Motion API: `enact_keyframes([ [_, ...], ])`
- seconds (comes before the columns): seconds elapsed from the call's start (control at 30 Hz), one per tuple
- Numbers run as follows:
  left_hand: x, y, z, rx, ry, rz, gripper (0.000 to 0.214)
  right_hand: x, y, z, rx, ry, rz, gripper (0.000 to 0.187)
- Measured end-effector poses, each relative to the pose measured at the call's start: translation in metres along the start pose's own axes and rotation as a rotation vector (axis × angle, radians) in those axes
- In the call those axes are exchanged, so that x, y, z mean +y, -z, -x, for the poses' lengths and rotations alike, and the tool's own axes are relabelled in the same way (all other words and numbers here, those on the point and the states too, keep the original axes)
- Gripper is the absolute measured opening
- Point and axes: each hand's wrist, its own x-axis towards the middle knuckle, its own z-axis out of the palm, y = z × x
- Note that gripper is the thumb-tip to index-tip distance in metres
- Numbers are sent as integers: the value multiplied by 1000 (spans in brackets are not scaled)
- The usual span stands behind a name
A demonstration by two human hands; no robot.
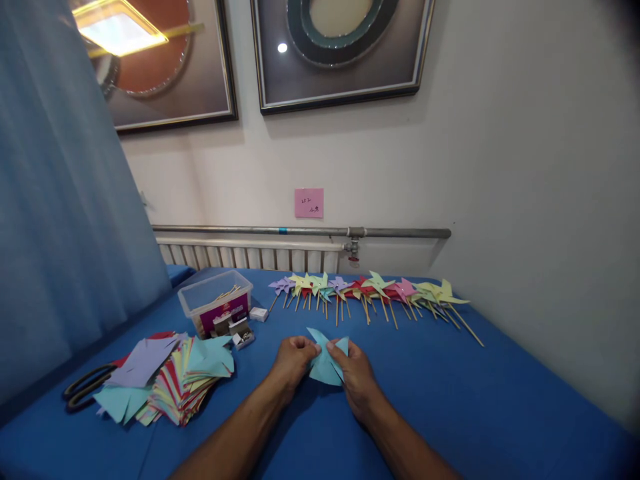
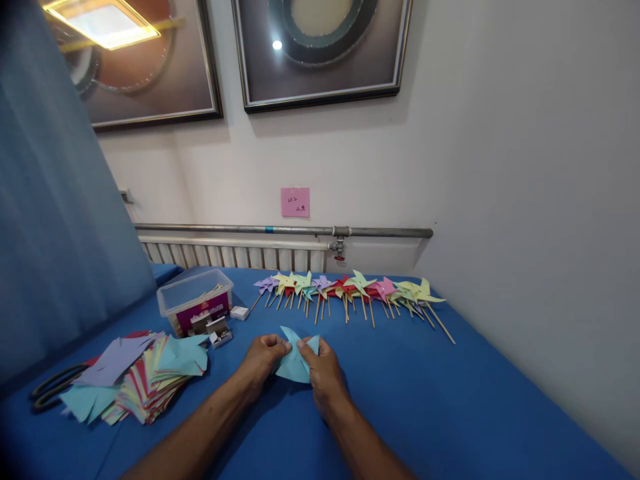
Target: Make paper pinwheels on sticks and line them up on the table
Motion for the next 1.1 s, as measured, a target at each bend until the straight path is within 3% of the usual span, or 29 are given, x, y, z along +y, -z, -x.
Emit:
enact_keyframes([
  [0.77, 1, 3, 2, -73, 53, 31, 40, 1, 0, 2, 7, 8, 56, 36],
  [1.1, -3, 2, -1, -58, 16, 18, 41, 2, -1, 2, 14, 50, 117, 30],
])
